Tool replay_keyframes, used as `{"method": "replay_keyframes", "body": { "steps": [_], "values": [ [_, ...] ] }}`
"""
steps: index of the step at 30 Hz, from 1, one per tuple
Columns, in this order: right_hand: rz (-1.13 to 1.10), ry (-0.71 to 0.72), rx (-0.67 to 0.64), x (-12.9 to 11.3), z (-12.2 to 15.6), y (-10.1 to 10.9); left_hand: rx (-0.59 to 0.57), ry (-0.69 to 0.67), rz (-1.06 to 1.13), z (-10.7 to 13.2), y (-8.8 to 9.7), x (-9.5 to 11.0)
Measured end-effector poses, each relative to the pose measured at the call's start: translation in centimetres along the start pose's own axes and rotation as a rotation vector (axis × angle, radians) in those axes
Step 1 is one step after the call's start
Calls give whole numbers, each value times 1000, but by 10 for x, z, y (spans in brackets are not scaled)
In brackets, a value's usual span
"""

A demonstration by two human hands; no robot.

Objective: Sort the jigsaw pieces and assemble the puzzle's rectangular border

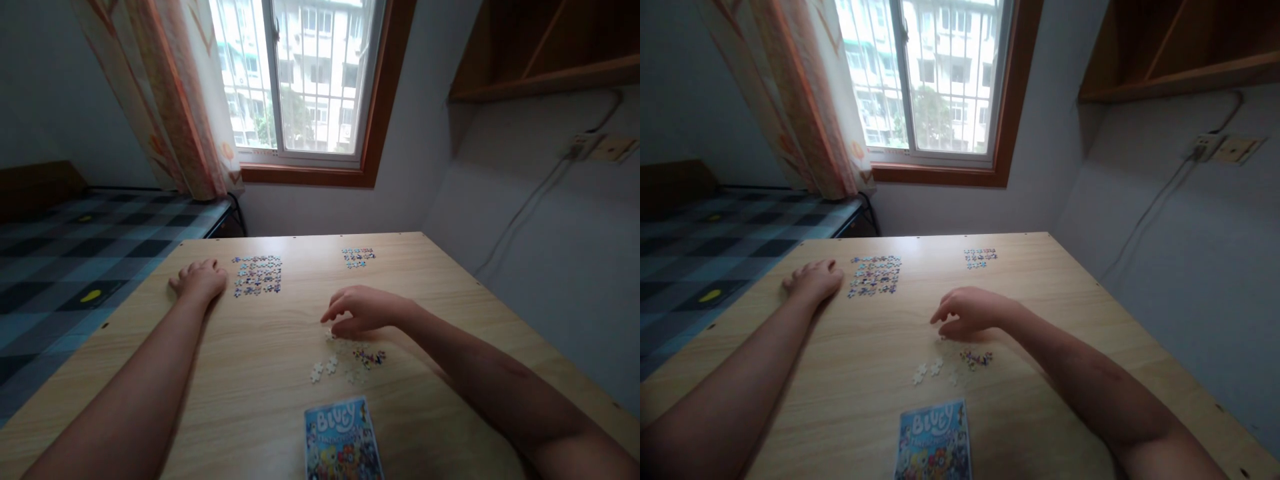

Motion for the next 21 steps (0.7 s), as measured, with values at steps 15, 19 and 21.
{"method": "replay_keyframes", "body": {
  "steps": [15,19,21],
  "values": [
    [45,-44,145,24,4,21,-70,39,-48,10,8,5],
    [210,-224,365,69,29,74,-50,29,-37,9,9,5],
    [276,-332,421,91,46,94,-51,30,-38,9,9,6]
  ]
}}
Point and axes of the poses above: each hand's wrist, its own z-axis away from the middle knuckle, its own y-axis out of the back of the hand, x = y × z, the point moved 10 cm from there along -z, towards the middle knuckle, and after that the axes turned 14 degrees about -z, right-handed, at the moved point
